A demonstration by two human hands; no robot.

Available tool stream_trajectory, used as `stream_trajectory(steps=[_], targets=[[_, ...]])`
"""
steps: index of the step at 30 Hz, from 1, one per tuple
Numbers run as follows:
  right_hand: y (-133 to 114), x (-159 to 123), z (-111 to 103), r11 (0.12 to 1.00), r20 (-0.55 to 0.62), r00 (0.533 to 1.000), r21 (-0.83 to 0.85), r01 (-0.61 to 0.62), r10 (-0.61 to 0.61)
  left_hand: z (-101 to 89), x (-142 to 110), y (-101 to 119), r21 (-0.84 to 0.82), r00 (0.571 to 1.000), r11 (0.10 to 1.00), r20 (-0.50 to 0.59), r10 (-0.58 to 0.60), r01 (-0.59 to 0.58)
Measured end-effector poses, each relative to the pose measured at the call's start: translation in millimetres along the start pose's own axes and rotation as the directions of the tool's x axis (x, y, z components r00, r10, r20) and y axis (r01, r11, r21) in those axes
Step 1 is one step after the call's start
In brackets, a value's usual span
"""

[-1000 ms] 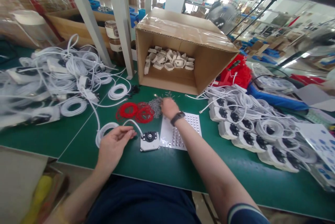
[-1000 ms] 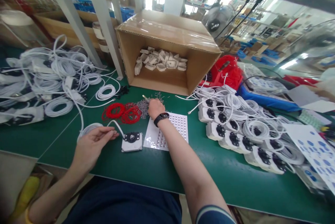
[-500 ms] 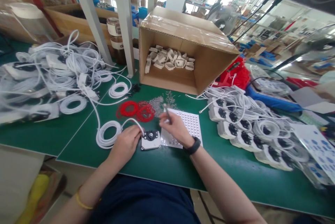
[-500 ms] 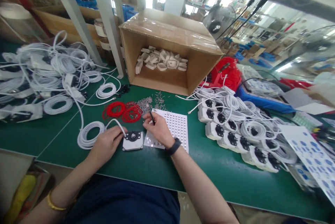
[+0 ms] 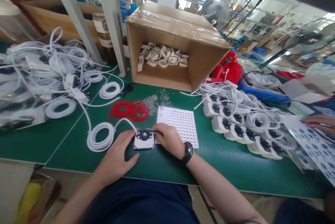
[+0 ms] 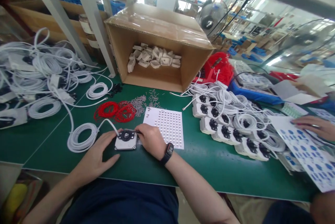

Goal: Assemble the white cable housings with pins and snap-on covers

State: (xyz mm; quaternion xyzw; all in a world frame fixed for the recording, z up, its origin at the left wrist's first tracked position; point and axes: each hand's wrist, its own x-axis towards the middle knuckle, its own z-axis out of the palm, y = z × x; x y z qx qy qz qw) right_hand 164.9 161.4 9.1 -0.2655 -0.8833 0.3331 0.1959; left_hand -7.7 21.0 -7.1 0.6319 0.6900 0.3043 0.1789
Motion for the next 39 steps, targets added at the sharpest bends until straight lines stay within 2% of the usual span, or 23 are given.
stream_trajectory(steps=[3,6,8,10,11,13,15,17,20,24,32,35,39], targets=[[4,-10,4,0.999,-0.014,0.999,0.005,0.039,-0.039,9.5,0,-3,-0.009,0.996,0.998,-0.054,-0.067,0.067],[8,-6,-6,0.998,0.048,0.997,-0.045,-0.051,0.053,17.5,1,-6,-0.018,0.992,0.997,-0.098,-0.081,0.08],[15,8,-19,0.966,0.014,0.983,-0.188,-0.178,0.184,19.3,2,-8,-0.024,0.992,0.997,-0.104,-0.075,0.073],[25,29,-31,0.905,-0.108,0.955,-0.307,-0.296,0.276,19.1,1,-9,-0.022,0.991,0.998,-0.114,-0.066,0.063],[29,41,-35,0.87,-0.149,0.941,-0.359,-0.337,0.303,18.8,1,-10,-0.019,0.991,0.998,-0.12,-0.06,0.058],[36,63,-38,0.808,-0.156,0.928,-0.459,-0.371,0.338,18.4,1,-11,-0.01,0.99,0.999,-0.131,-0.052,0.052],[38,79,-34,0.754,-0.123,0.926,-0.546,-0.365,0.358,18.4,1,-10,-0.002,0.989,0.999,-0.136,-0.049,0.049],[37,88,-27,0.742,-0.096,0.934,-0.582,-0.334,0.345,18.4,1,-10,0.004,0.99,0.999,-0.137,-0.047,0.048],[36,90,-21,0.715,-0.088,0.938,-0.624,-0.314,0.335,16.8,1,-8,0.01,0.991,0.999,-0.124,-0.049,0.051],[35,91,-24,0.687,-0.073,0.939,-0.663,-0.297,0.335,11.4,-2,-5,-0.028,0.991,0.997,-0.106,-0.076,0.074],[22,101,-18,0.717,0.01,0.954,-0.662,-0.218,0.3,5.2,-5,0,-0.135,0.977,0.99,-0.199,-0.078,0.051],[27,107,-26,0.756,0.016,0.949,-0.609,-0.24,0.313,1.8,-12,-1,-0.206,0.934,0.975,-0.325,-0.147,0.082],[31,104,-52,0.834,-0.009,0.947,-0.472,-0.286,0.32,-8.6,-21,1,-0.302,0.796,0.939,-0.521,-0.307,0.165]])
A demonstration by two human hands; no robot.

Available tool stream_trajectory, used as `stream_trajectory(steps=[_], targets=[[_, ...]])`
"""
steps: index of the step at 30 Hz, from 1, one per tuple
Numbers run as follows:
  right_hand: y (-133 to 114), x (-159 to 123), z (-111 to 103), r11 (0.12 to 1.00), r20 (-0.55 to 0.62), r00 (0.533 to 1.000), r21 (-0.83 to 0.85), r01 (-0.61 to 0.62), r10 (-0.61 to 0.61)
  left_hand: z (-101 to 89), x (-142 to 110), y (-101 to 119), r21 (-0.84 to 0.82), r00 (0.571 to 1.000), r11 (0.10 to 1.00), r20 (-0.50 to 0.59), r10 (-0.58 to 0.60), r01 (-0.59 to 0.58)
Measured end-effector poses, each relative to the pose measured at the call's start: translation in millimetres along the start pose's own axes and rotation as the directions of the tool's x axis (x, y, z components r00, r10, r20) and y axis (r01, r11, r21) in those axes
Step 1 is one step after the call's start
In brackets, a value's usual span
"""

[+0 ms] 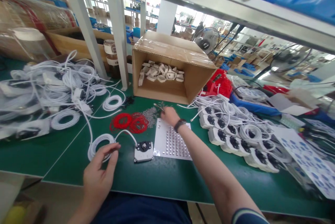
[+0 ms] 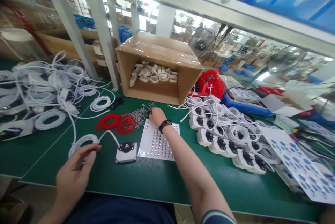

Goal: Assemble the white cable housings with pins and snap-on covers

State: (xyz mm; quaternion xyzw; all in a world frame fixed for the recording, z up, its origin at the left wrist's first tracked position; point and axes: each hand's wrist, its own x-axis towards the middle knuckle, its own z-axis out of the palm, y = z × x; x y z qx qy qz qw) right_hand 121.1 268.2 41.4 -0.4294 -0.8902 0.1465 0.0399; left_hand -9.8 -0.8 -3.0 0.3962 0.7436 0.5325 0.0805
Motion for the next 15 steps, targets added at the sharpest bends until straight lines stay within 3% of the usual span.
stream_trajectory(steps=[2,4,5,6,8,10,12,15], targets=[[0,-12,-10,0.996,-0.016,1.0,0.086,0.022,-0.021,-2.1,5,10,-0.011,0.999,0.999,-0.042,-0.033,0.033],[-10,-33,-17,0.964,-0.009,0.998,0.257,0.067,-0.067,0.8,14,26,-0.01,1.0,1.0,0.023,0.003,-0.003],[-17,-45,-19,0.908,0.016,0.995,0.411,0.082,-0.097,4.1,19,36,-0.018,0.996,0.999,0.079,0.045,-0.044],[-25,-58,-19,0.805,0.054,0.989,0.588,0.079,-0.137,8.3,24,45,-0.036,0.985,0.995,0.142,0.095,-0.091],[-42,-83,-20,0.489,0.135,0.959,0.872,0.004,-0.248,18.0,32,63,-0.1,0.954,0.981,0.234,0.187,-0.168],[-53,-102,-19,0.243,0.19,0.918,0.964,-0.108,-0.348,26.1,35,76,-0.162,0.928,0.962,0.269,0.257,-0.22],[-59,-114,-19,0.116,0.226,0.889,0.974,-0.196,-0.398,30.1,32,83,-0.208,0.912,0.942,0.265,0.315,-0.265],[-58,-124,-15,0.008,0.283,0.858,0.951,-0.31,-0.429,28.0,25,84,-0.251,0.901,0.914,0.219,0.374,-0.319]])
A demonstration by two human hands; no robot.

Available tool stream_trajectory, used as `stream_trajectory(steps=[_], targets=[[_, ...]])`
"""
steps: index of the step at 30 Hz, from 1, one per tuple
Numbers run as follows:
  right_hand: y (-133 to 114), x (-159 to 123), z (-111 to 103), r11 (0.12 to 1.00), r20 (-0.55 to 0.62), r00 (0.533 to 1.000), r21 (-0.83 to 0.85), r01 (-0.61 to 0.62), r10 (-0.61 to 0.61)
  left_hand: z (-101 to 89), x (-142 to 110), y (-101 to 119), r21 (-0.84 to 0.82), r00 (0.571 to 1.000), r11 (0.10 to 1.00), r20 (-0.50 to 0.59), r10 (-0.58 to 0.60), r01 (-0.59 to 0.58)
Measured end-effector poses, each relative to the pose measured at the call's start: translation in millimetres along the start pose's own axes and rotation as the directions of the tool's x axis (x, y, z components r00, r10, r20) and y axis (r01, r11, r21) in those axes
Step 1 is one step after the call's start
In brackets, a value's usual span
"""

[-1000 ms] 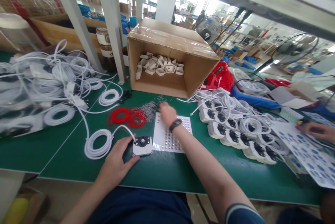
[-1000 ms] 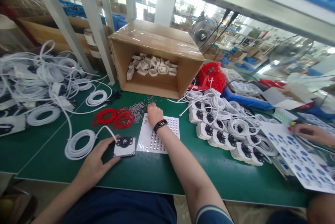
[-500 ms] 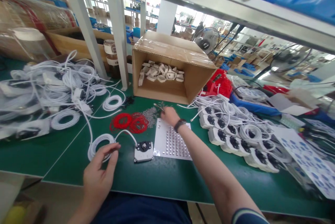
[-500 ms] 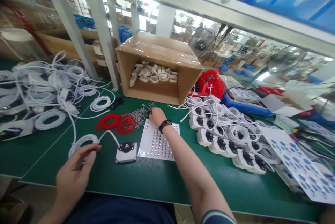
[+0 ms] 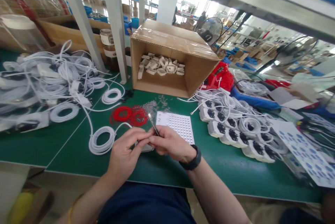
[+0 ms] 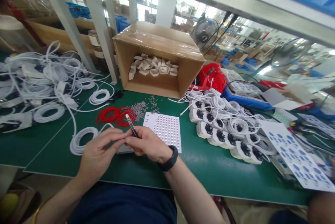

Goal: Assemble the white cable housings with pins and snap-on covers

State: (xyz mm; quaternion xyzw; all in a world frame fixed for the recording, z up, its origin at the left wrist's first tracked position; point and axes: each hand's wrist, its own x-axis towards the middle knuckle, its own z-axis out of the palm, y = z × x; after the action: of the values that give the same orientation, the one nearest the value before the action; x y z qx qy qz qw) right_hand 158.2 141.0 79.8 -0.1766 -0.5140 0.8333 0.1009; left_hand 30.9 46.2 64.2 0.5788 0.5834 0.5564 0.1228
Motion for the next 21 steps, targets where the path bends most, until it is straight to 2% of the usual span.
stream_trajectory(steps=[2,4,5,7,10,12,15,19,21], targets=[[7,-4,-3,0.999,-0.035,0.999,0.052,-0.009,0.01,-3.6,-8,-3,-0.008,0.999,1.0,-0.032,0.008,-0.009],[17,-9,-8,0.997,-0.193,0.98,0.052,0.052,-0.041,-8.8,-19,-12,0.01,0.995,1.0,-0.102,-0.013,0.014],[24,-12,-11,0.996,-0.302,0.95,0.024,0.09,-0.078,-11.6,-26,-18,0.039,0.99,0.999,-0.14,-0.021,0.026],[39,-18,-18,0.992,-0.506,0.853,-0.07,0.104,-0.126,-16.0,-41,-31,0.131,0.987,0.991,-0.162,-0.014,0.035],[63,-26,-24,0.974,-0.66,0.736,-0.228,-0.001,-0.154,-17.3,-60,-47,0.265,0.997,0.963,-0.051,0.058,-0.042],[75,-28,-22,0.942,-0.701,0.683,-0.33,-0.055,-0.206,-14.7,-68,-54,0.311,0.994,0.944,0.008,0.11,-0.107],[83,-26,-13,0.887,-0.713,0.625,-0.457,-0.07,-0.318,-10.5,-71,-59,0.348,0.987,0.924,0.054,0.149,-0.159],[85,-21,-3,0.832,-0.674,0.63,-0.549,-0.078,-0.385,-10.0,-65,-62,0.374,0.986,0.914,0.115,0.124,-0.159],[86,-19,0,0.805,-0.678,0.615,-0.582,-0.115,-0.403,-10.5,-61,-63,0.376,0.988,0.918,0.124,0.088,-0.129]])
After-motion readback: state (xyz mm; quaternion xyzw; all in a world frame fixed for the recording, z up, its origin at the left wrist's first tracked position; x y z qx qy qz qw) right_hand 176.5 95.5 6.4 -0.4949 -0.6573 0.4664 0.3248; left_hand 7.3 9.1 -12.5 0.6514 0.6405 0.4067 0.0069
